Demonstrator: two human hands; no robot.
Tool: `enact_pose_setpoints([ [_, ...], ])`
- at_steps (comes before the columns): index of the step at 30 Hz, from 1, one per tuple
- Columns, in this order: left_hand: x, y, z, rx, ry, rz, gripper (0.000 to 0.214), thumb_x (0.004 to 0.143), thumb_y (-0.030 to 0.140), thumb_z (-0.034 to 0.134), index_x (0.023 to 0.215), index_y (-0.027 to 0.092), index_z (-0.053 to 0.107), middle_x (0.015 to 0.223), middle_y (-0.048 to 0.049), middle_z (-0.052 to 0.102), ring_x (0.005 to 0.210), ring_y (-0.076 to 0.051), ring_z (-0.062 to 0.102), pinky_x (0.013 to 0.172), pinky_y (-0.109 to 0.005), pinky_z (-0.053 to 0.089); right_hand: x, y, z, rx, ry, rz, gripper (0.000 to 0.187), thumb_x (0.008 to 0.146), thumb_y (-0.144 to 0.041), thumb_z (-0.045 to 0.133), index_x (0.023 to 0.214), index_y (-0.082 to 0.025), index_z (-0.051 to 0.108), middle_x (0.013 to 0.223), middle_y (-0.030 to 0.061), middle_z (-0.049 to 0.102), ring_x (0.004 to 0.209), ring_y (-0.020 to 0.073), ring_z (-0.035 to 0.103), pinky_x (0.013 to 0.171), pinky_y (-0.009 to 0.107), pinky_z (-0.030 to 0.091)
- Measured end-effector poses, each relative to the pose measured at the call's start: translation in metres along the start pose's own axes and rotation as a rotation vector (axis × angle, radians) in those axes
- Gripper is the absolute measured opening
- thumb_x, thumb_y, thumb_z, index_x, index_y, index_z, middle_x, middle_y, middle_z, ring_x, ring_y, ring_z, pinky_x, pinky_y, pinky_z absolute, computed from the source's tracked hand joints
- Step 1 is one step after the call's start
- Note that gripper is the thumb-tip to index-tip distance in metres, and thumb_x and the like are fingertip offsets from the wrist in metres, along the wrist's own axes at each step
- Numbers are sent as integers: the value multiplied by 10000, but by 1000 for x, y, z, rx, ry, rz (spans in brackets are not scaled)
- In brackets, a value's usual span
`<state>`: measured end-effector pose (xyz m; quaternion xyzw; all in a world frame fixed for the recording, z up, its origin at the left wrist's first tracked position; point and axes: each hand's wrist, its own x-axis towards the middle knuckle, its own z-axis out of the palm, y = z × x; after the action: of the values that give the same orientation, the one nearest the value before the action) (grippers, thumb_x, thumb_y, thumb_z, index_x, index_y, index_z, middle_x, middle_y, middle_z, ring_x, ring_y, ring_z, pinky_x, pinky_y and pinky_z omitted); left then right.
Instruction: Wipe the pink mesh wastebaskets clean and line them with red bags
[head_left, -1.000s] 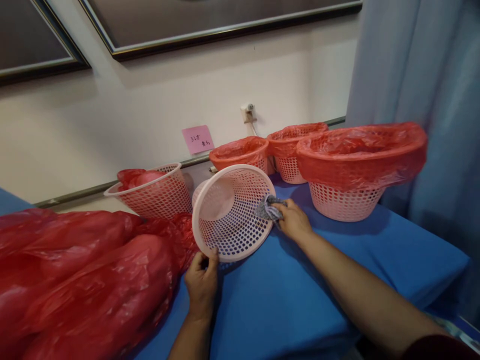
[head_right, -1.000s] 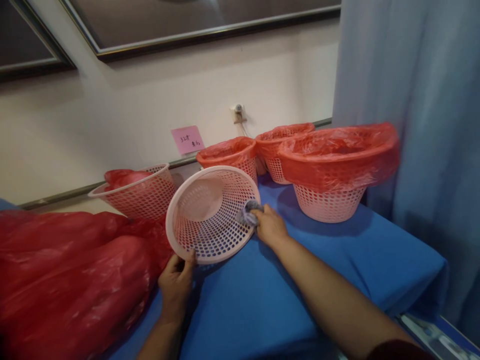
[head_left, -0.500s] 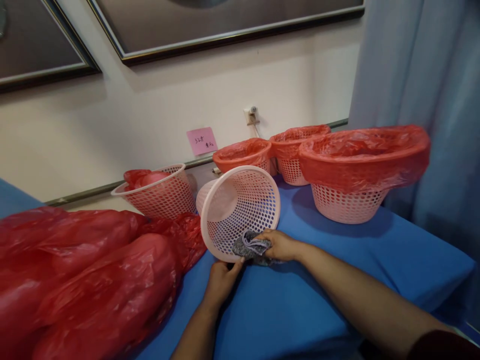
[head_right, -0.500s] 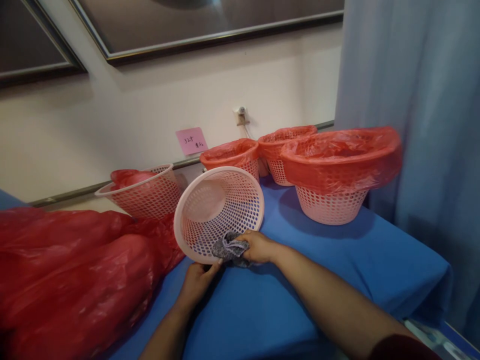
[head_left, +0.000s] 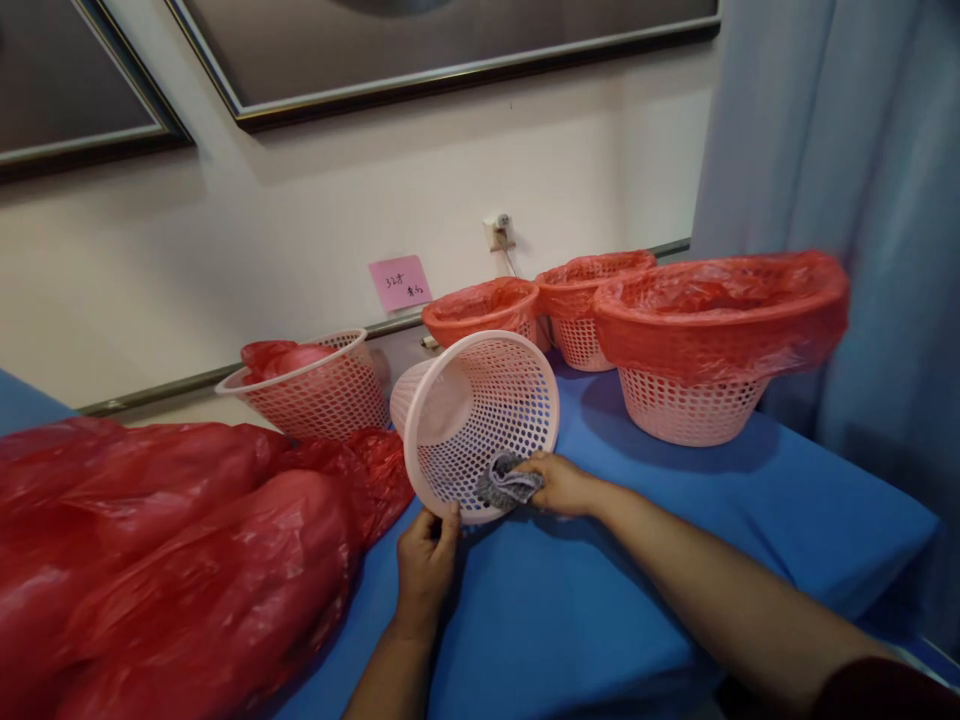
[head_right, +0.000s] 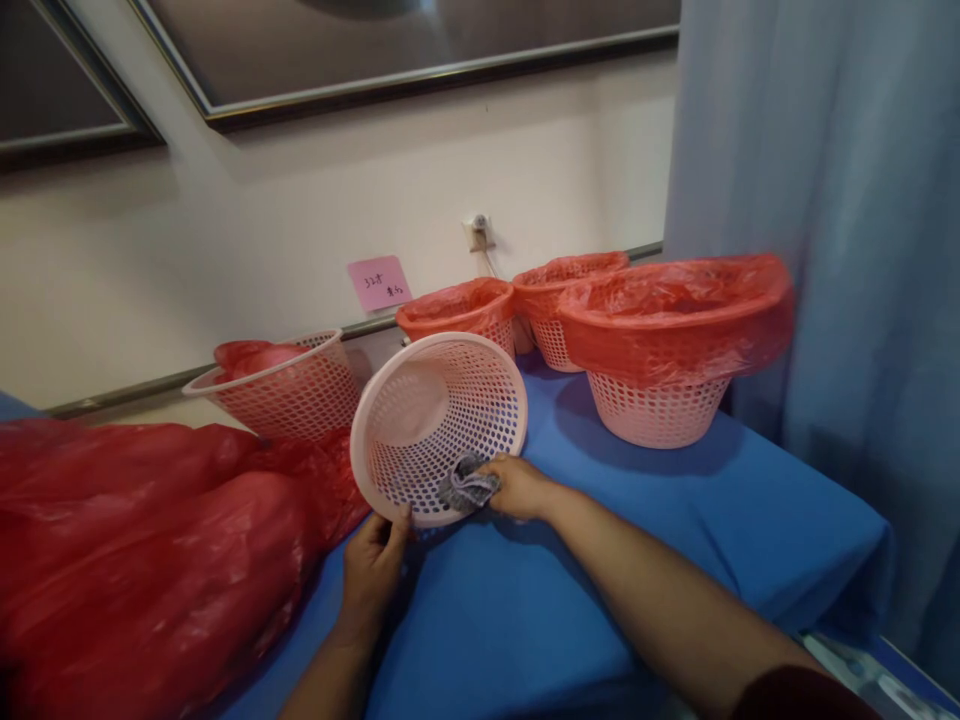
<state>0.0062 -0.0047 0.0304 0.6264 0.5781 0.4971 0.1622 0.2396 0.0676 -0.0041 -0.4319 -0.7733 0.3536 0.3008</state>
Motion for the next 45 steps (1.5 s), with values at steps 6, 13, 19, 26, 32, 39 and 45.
enact_pose_setpoints([
  [6,0,4,-5,21,94,41,420,902,528,606,658,186,621,570,23,578,542,-139,526,552,-236,438,2,4,-10,-61,3,-5,416,790,-100,687,1165,-258,775,1021,5,733,904,175,669,840,271,533],
  [13,-1,1,-3,18,65,35,459,900,553,617,612,196,587,546,28,547,530,-137,522,543,-235,438,1,8,-49,-360,441,285,577,865,-138,623,1419,-299,641,1249,89,636,1118,243,638,960,314,487],
  [19,1,-10,4,25,-201,-72,415,850,564,662,692,190,745,675,-63,754,652,-242,700,646,-326,581,1,4,-8,-98,67,83,334,769,-160,731,1079,-262,802,968,4,749,859,168,669,770,238,509],
  [26,-1,-8,8,-37,-344,-149,421,821,567,697,736,167,797,655,-71,760,603,-240,698,602,-334,592,5,10,4,187,-127,-47,349,752,-112,643,1061,-193,783,897,-21,765,749,132,649,706,228,523],
  [32,-4,-1,-3,-8,-12,-4,460,844,585,674,683,157,722,614,-37,698,563,-180,618,545,-269,524,-5,-5,-33,-367,223,155,510,817,-119,640,1290,-290,730,1161,71,684,1016,222,663,899,301,497],
  [39,-6,0,-1,24,-40,88,422,876,536,646,743,149,750,677,-53,738,613,-193,652,601,-279,539,-8,-8,-51,-446,422,299,561,856,-144,620,1397,-286,660,1222,100,649,1091,246,651,926,309,483],
  [45,-3,-1,-5,-10,-32,-11,472,862,569,640,673,147,736,610,-53,723,562,-197,647,555,-279,542,-2,4,-7,50,-65,23,376,755,-137,675,1095,-242,794,947,-14,789,795,162,697,721,243,524],
])
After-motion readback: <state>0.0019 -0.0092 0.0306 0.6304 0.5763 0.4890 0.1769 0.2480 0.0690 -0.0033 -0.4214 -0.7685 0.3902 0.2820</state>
